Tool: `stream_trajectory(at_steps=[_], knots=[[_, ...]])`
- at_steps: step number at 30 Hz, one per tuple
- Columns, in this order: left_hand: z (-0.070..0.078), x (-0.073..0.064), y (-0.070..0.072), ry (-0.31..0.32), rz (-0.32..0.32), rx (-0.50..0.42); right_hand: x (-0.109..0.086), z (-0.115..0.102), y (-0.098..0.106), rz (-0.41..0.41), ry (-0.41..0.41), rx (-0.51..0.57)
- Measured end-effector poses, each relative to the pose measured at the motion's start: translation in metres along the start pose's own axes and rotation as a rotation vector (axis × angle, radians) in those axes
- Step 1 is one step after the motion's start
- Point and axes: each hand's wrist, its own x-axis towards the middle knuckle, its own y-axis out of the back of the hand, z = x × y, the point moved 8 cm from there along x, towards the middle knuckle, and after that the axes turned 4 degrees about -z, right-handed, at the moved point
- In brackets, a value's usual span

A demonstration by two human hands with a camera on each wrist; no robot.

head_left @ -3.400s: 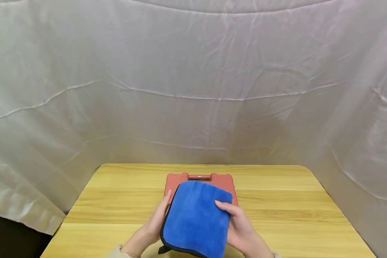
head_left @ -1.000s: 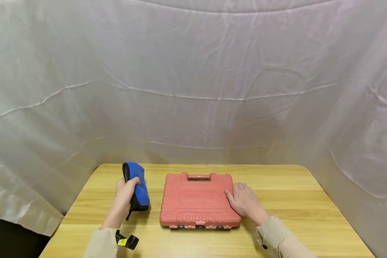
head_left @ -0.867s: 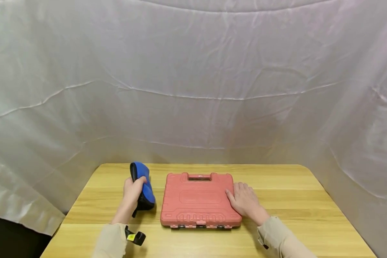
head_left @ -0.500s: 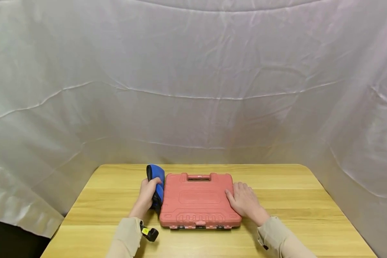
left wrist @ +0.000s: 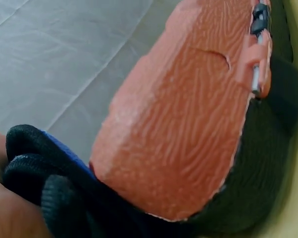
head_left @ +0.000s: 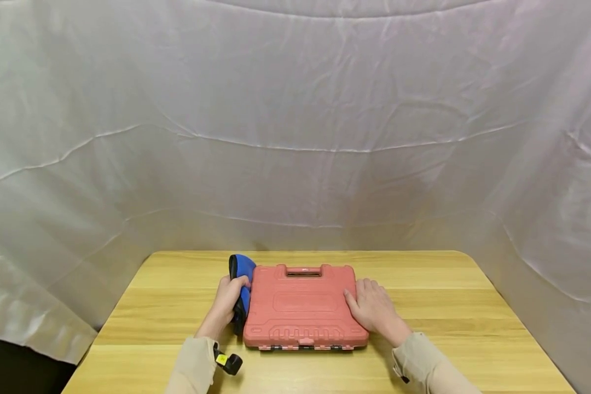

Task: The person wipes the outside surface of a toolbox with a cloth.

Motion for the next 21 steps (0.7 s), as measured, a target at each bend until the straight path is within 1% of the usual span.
stream_trajectory(at_steps=[7,13,21], knots=[[0.003,-0.009,0.0,-0.006,-0.03,0.052,0.001,-0.002,0.001,-0.052,-0.043,0.002],[0.006,-0.021,0.0,-0.005,-0.058,0.063,0.002,-0.003,0.003,-0.051,-0.05,-0.014],[0.004,-0.037,0.004,0.019,-0.086,0.081,0.001,-0.004,0.003,-0.064,-0.057,-0.002]])
